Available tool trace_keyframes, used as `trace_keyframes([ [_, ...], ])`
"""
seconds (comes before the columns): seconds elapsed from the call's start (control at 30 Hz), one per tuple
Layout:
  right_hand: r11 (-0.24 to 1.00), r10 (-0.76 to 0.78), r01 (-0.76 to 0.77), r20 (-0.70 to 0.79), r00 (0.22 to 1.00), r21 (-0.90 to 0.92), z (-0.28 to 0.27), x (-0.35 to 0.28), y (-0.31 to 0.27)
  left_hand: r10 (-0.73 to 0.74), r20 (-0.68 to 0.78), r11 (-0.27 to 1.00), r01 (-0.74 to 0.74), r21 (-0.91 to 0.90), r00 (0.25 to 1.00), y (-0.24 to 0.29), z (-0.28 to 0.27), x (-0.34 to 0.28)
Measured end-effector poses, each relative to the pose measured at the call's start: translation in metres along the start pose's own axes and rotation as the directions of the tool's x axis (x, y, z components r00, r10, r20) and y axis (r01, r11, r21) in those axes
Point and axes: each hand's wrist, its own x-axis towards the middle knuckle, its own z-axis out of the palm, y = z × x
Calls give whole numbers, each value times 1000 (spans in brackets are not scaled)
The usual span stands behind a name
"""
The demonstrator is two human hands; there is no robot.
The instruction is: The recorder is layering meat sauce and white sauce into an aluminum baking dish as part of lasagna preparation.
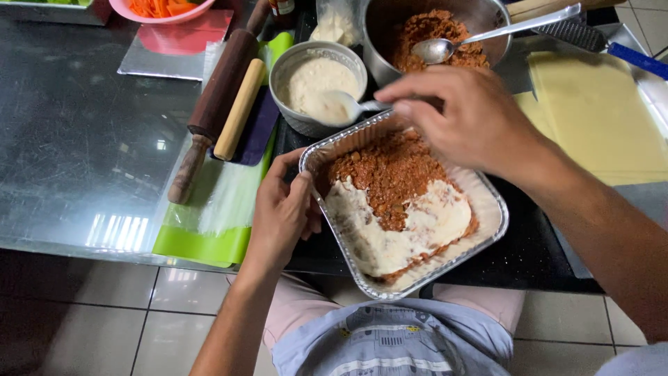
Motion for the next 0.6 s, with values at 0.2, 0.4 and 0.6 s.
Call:
trace_keyframes([
  [0.2, 823, -424, 385, 0, 906, -417, 21, -55, 10, -75, 123, 983, 94, -158, 990, -9, -4, -22],
  [0.4, 911, 85, -68, 24, 996, -406, 10, -72, -18, 20, 74, 1000, -20, -2, 997, -10, -13, -16],
  [0.6, 913, -221, 241, 96, 970, -330, 27, -79, -14, 142, 67, 990, -142, 5, 988, -13, -12, -1],
])
